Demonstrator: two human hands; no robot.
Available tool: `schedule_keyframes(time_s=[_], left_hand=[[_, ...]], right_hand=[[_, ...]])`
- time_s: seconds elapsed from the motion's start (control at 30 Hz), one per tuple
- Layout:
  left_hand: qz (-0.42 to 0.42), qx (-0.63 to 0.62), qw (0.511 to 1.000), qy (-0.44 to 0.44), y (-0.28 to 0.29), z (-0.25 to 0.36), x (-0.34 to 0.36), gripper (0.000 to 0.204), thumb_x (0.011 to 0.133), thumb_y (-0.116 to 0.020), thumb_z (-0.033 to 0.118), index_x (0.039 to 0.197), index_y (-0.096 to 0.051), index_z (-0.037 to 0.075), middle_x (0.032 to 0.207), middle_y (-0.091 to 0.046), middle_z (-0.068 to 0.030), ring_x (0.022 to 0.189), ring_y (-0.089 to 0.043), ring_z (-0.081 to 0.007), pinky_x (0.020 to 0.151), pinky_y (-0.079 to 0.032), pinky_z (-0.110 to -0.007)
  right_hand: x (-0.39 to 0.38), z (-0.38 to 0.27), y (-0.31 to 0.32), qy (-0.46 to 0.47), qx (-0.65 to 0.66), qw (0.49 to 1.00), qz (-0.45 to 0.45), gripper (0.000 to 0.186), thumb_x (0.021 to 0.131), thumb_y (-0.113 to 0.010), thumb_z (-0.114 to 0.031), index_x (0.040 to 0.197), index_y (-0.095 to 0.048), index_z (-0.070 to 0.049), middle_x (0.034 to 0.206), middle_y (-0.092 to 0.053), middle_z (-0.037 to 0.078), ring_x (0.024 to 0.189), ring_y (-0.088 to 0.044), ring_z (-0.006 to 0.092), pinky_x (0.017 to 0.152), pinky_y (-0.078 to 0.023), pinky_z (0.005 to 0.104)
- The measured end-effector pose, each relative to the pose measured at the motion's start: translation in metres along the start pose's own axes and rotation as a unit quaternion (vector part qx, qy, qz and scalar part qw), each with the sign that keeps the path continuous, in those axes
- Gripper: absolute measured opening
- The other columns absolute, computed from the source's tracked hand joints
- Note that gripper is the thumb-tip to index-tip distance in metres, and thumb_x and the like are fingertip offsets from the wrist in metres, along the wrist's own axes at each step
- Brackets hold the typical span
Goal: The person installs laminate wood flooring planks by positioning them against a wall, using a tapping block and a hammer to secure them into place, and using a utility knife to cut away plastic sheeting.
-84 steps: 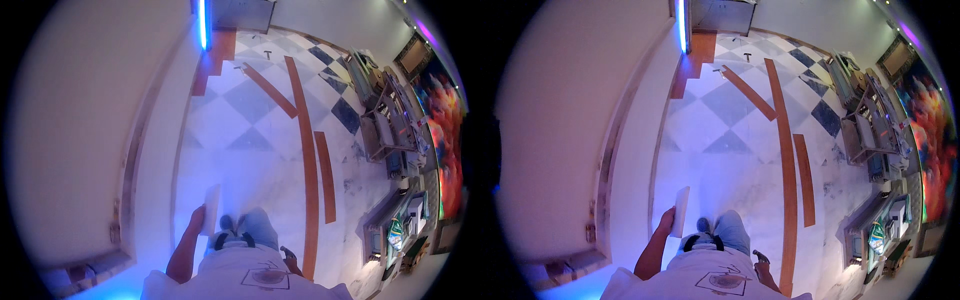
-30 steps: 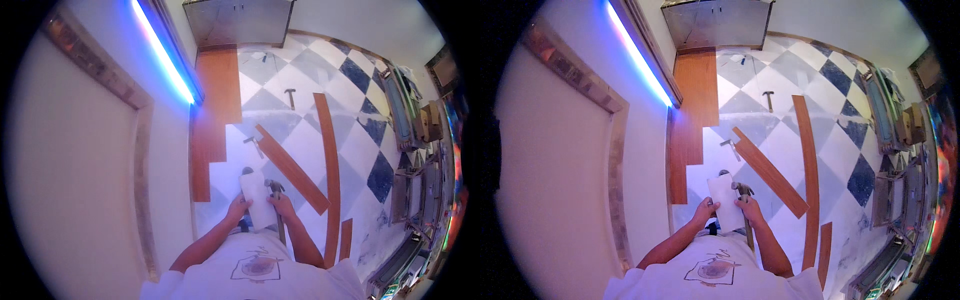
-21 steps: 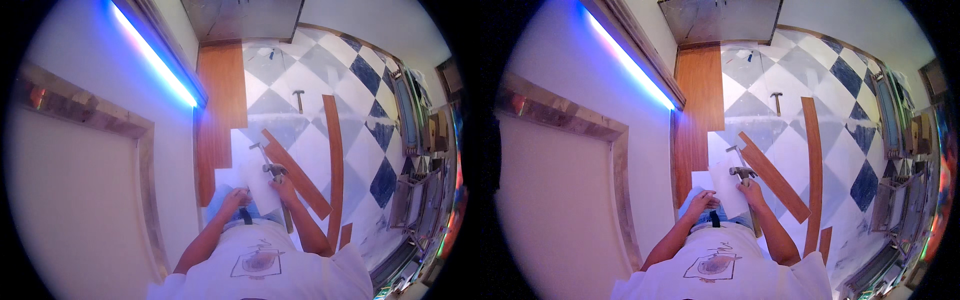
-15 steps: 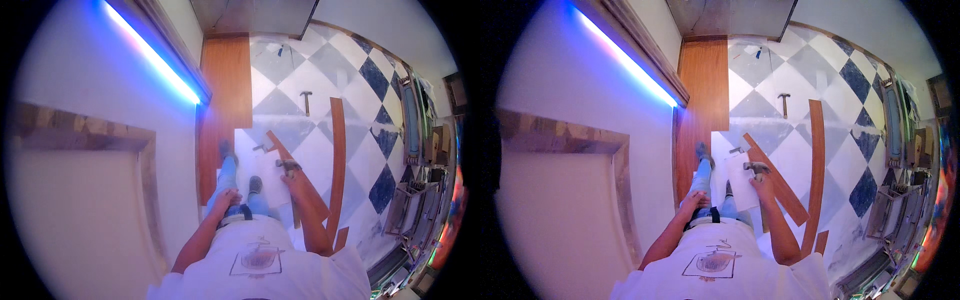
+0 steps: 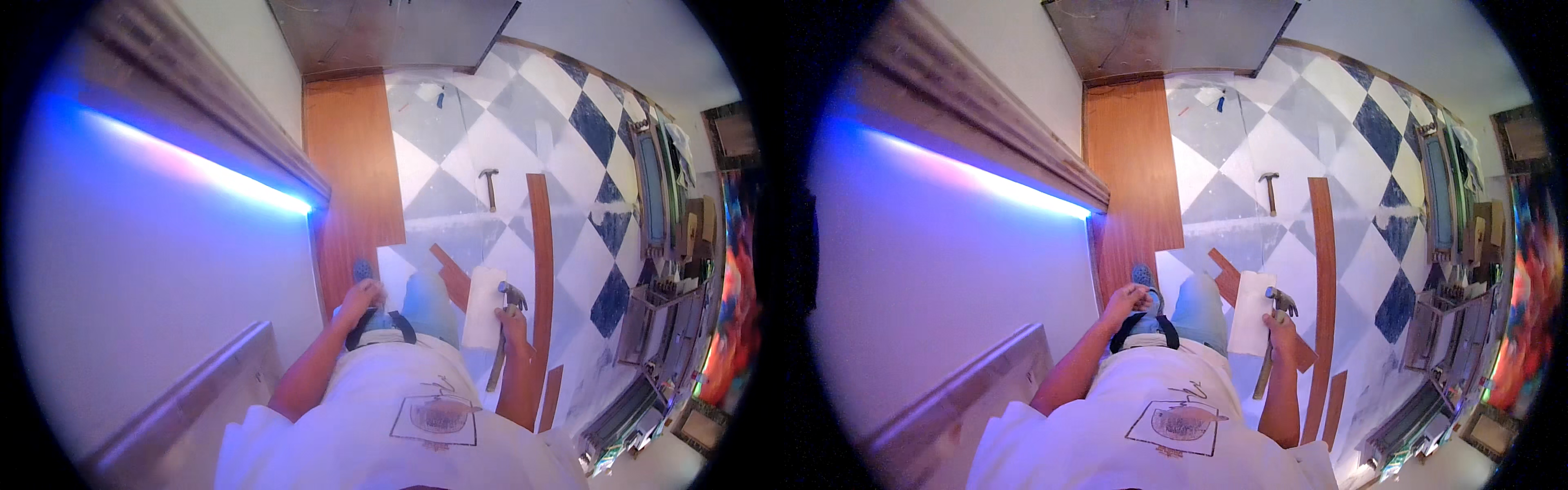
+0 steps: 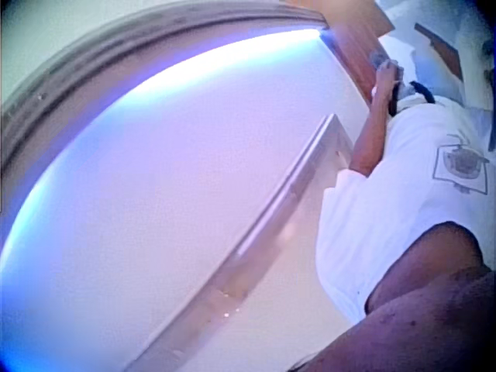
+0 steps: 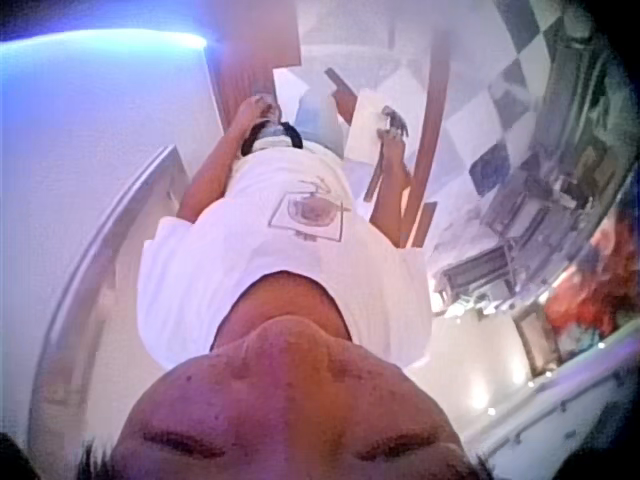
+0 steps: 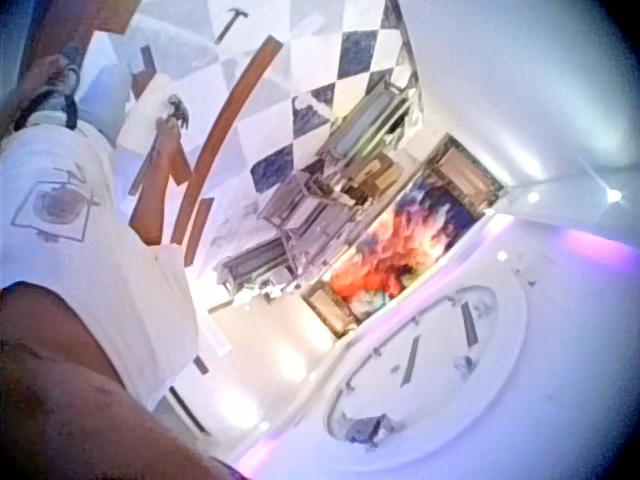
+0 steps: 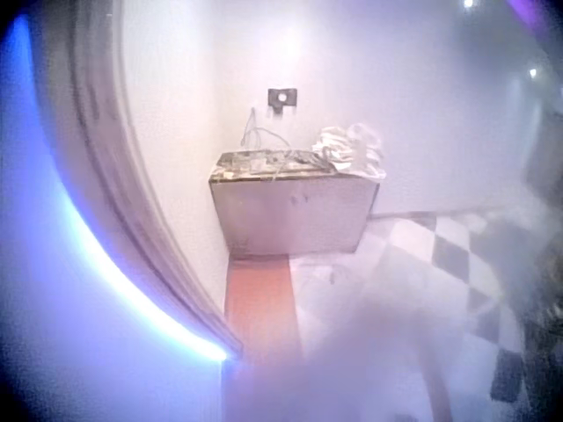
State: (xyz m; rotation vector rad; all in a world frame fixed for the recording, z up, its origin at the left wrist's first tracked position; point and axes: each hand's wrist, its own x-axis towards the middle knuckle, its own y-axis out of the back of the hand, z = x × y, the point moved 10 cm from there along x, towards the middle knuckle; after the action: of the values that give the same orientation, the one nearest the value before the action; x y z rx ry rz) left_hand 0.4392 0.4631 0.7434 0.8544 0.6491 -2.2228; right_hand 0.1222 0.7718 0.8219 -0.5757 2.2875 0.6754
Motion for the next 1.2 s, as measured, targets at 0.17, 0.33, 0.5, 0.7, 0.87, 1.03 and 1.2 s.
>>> schedule_keyframes(time_s=[0.17,0.33,0.5,0.7,0.87,1.03,1.2], left_hand=[[0.002,0.031,0.999,0.026,0.037,0.062,0.051,0.033,0.106,-0.054,0.03,0.119,-0.062,0.001,0.103,-0.07,-0.0096,0.089,-0.066,-0.0164,0.081,-0.056,-0.032],[0.034,0.087,0.995,0.046,0.084,0.105,0.12,0.031,0.105,-0.056,0.031,0.114,-0.063,0.002,0.099,-0.069,-0.008,0.088,-0.066,-0.0173,0.08,-0.055,-0.033],[0.122,0.184,0.975,0.024,0.146,0.148,0.198,0.031,0.105,-0.057,0.031,0.109,-0.066,0.002,0.093,-0.069,-0.0061,0.083,-0.065,-0.0168,0.078,-0.054,-0.032],[0.16,0.236,0.954,0.1,0.169,0.19,0.295,0.031,0.103,-0.06,0.031,0.108,-0.067,0.002,0.093,-0.069,-0.0065,0.083,-0.064,-0.0148,0.077,-0.053,-0.031],[0.169,0.322,0.928,0.076,0.197,0.21,0.405,0.038,0.099,-0.063,0.035,0.12,-0.067,0.004,0.107,-0.073,-0.0194,0.1,-0.071,-0.0346,0.089,-0.053,-0.042],[0.141,0.39,0.906,0.087,0.264,0.193,0.575,0.042,0.1,-0.059,0.039,0.127,-0.065,0.007,0.116,-0.071,-0.0216,0.109,-0.067,-0.0426,0.095,-0.051,-0.046],[0.146,0.511,0.842,0.096,0.364,0.137,0.776,0.044,0.102,-0.053,0.037,0.133,-0.061,0.007,0.125,-0.067,-0.0232,0.119,-0.062,-0.0423,0.103,-0.048,-0.047]], right_hand=[[0.028,-0.036,-0.032,-0.016,0.079,0.997,0.013,0.031,0.094,-0.07,-0.007,0.123,-0.064,0.002,0.103,-0.07,0.008,0.088,-0.069,0.0173,0.079,-0.057,0.032],[0.114,-0.082,-0.06,-0.001,0.115,0.993,0.022,0.018,0.092,-0.074,-0.009,0.104,-0.064,-0.001,0.091,-0.068,0.005,0.078,-0.065,0.015,0.072,-0.055,0.031],[0.261,-0.187,-0.126,0.04,0.061,0.997,-0.003,0.016,0.088,-0.076,-0.011,0.095,-0.063,-0.004,0.082,-0.064,0.002,0.07,-0.06,0.0118,0.066,-0.051,0.0293],[0.476,-0.295,-0.235,0.124,-0.125,0.984,-0.039,0.022,0.082,-0.079,-0.013,0.094,-0.066,-0.001,0.079,-0.064,0.002,0.068,-0.057,0.0122,0.062,-0.048,0.0304],[0.632,-0.318,-0.332,0.174,-0.238,0.951,-0.091,0.027,0.082,-0.079,-0.012,0.103,-0.066,-0.001,0.082,-0.066,0.003,0.069,-0.059,0.0132,0.063,-0.051,0.0321],[0.798,-0.271,-0.441,0.199,-0.197,0.954,-0.113,0.028,0.082,-0.079,-0.01,0.106,-0.066,-0.001,0.084,-0.069,0.004,0.07,-0.061,0.0144,0.065,-0.052,0.0323],[0.93,-0.2,-0.534,0.146,-0.206,0.955,-0.154,0.028,0.084,-0.078,-0.012,0.108,-0.068,-0.002,0.09,-0.071,0.007,0.081,-0.066,0.0193,0.076,-0.054,0.035]])
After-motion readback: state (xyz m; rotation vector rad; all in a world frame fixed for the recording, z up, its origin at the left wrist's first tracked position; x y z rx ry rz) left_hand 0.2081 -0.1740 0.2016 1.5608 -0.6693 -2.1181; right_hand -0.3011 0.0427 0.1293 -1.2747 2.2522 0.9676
